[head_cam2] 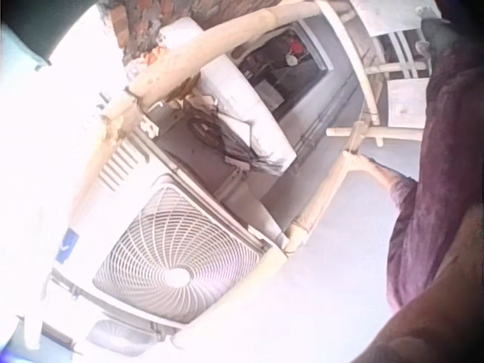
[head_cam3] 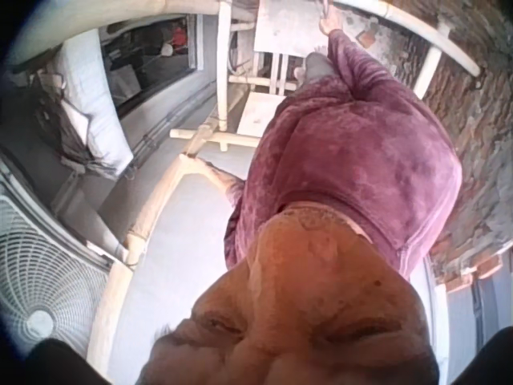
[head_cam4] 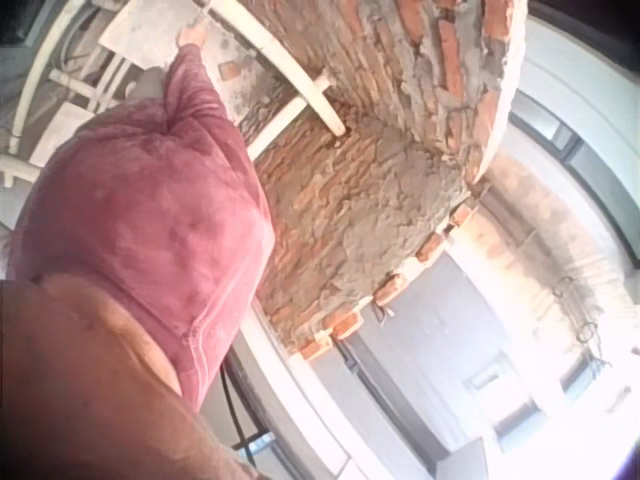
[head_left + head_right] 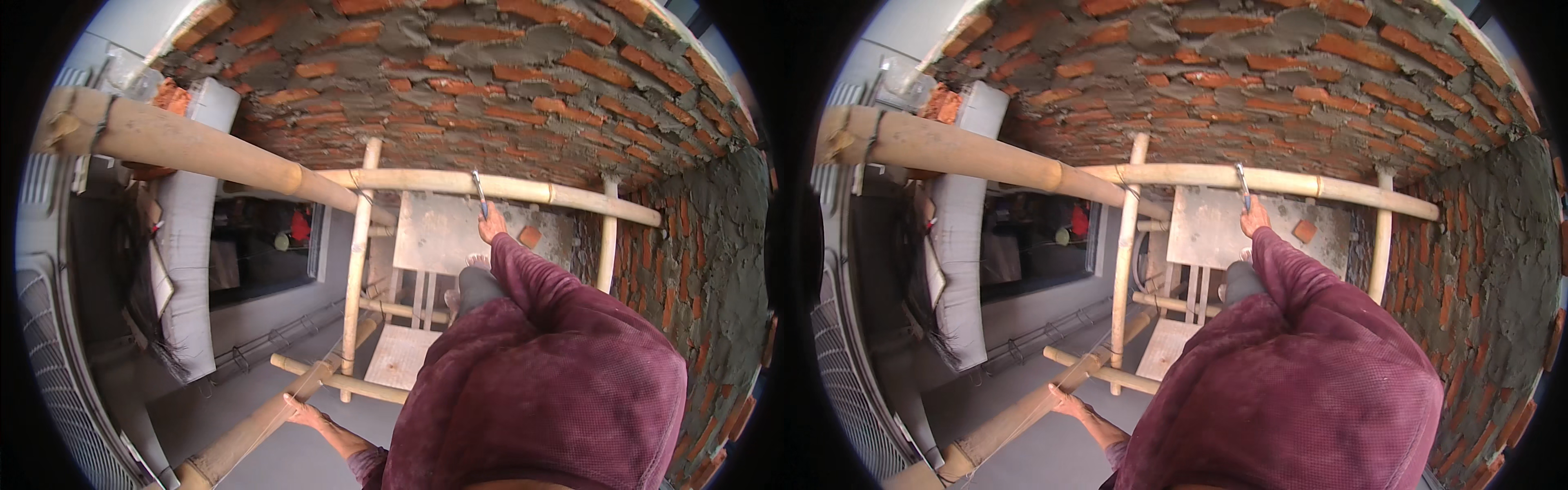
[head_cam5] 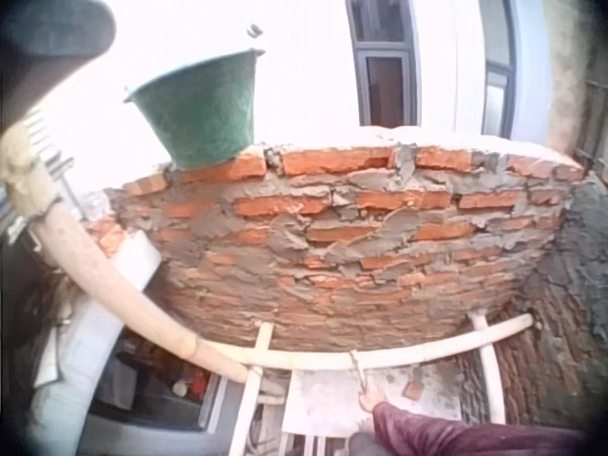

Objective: The person secures bamboo poles together using wire and pliers. They wrap wire around the joints, twist it to tighten, and cut the excess wire.

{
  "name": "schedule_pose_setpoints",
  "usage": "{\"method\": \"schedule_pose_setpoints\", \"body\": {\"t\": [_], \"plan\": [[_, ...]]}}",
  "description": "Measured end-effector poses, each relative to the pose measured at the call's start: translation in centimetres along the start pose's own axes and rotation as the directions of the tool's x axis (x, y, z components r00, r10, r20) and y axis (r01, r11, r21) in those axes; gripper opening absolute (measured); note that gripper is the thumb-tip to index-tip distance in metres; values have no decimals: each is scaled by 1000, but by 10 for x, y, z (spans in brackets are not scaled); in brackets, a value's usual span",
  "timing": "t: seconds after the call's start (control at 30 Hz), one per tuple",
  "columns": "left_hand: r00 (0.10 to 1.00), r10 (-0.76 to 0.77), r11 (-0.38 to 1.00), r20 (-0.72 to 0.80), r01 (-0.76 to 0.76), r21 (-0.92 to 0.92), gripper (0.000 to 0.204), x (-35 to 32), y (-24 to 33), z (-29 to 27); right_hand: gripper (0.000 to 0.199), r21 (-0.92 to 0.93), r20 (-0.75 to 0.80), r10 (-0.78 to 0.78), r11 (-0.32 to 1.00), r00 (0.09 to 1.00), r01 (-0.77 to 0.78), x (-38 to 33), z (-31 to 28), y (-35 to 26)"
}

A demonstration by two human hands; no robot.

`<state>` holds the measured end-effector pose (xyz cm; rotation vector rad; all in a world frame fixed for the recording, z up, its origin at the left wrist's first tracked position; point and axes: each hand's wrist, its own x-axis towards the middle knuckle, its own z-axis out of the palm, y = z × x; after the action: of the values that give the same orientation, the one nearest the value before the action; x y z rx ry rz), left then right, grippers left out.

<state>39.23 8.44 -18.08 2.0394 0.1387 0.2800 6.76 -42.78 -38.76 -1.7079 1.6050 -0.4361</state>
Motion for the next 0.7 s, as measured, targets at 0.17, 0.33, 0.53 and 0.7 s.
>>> {"method": "schedule_pose_setpoints", "body": {"t": [0.17,0.33,0.53,0.7], "plan": [[999,-18,996,-45,15,-84,70,2,-19,4,49,114,213,-98,991,972,75,-13,-66,-85],[990,-72,981,-118,92,172,77,0,2,15,60,204,-41,-648,739,760,642,-36,-213,-251],[991,-66,987,-120,82,136,78,-4,-14,-6,50,-571,-93,-893,410,440,711,8,-406,-408],[1000,17,995,-24,-20,-96,69,1,0,14,48,-558,181,-772,430,610,710,74,-480,-447]]}}
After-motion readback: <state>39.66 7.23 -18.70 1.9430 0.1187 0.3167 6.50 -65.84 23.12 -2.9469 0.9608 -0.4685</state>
